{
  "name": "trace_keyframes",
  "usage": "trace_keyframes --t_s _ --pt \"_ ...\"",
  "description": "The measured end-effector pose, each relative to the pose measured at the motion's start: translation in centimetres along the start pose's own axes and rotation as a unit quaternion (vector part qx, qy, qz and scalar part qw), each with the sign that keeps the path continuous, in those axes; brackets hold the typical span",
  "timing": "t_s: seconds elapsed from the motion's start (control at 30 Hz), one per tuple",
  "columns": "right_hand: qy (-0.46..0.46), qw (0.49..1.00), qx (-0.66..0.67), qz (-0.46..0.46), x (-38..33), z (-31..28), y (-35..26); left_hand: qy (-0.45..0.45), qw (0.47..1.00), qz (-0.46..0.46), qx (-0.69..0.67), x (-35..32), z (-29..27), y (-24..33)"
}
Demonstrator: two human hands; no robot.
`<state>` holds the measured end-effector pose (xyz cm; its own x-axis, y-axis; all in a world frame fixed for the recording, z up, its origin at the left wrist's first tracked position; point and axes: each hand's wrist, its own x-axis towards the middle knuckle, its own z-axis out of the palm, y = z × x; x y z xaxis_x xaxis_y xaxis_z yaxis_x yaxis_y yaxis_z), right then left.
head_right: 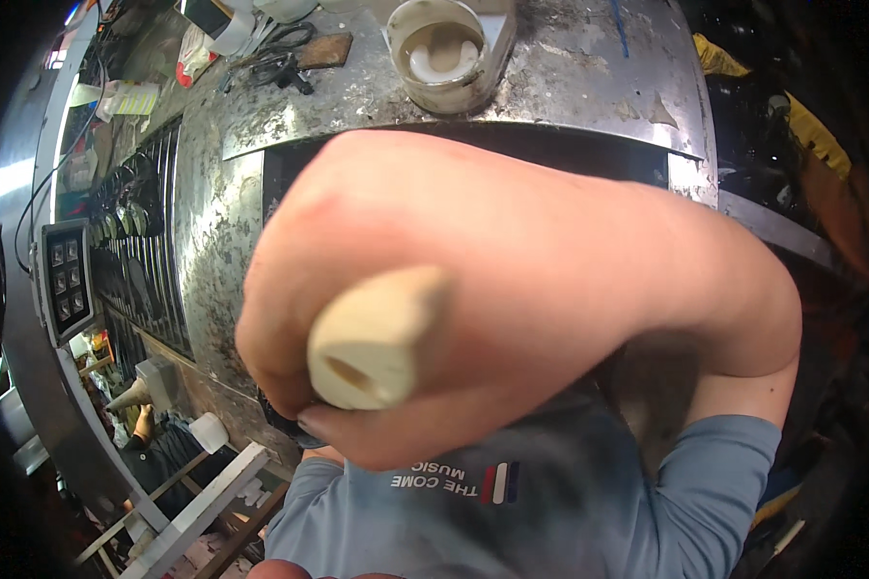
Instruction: The person paints the sole of a black shoe with a white substance using a brush. They repeatedly dip the brush into a container to reload the white material and apply it to the shoe's bottom surface, working methodically across the sole.
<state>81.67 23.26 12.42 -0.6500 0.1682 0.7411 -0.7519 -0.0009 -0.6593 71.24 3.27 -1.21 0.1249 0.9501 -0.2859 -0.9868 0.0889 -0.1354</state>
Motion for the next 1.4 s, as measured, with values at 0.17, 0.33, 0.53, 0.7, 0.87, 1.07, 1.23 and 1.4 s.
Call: trace_keyframes --t_s 0.17,0.33,0.53,0.7,0.87,1.07,1.23,1.4 --pt "-0.074 0.992 0.025 0.097 -0.8 -0.5 1.4 0.008 1.000 -0.002 0.010 0.4 0.2 -0.1" --pt "-0.136 0.953 0.052 0.266 -0.5 -1.3 0.8 0.013 1.000 -0.003 0.020 0.7 0.5 -0.2" --pt "-0.155 0.961 0.047 0.224 -1.0 -1.6 2.3 0.019 0.999 -0.010 0.028 1.0 0.4 -0.2" --pt "-0.153 0.964 0.021 0.218 -1.4 -1.9 2.4 0.021 0.999 -0.011 0.035 1.3 0.5 -0.4" --pt "-0.180 0.953 -0.023 0.243 -1.7 -3.1 1.9 0.018 0.999 -0.011 0.041 1.8 0.6 -0.4" --pt "-0.129 0.977 -0.058 0.161 -2.3 -4.3 2.4 0.009 0.996 0.036 0.078 1.1 1.4 0.3" --pt "-0.041 0.986 -0.115 0.114 -2.3 -6.5 0.7 0.017 0.976 0.131 0.172 -1.6 3.1 2.7" --pt "-0.001 0.976 -0.100 0.192 -2.9 -7.2 -1.4 0.148 0.876 0.154 0.432 -9.2 6.6 12.7"
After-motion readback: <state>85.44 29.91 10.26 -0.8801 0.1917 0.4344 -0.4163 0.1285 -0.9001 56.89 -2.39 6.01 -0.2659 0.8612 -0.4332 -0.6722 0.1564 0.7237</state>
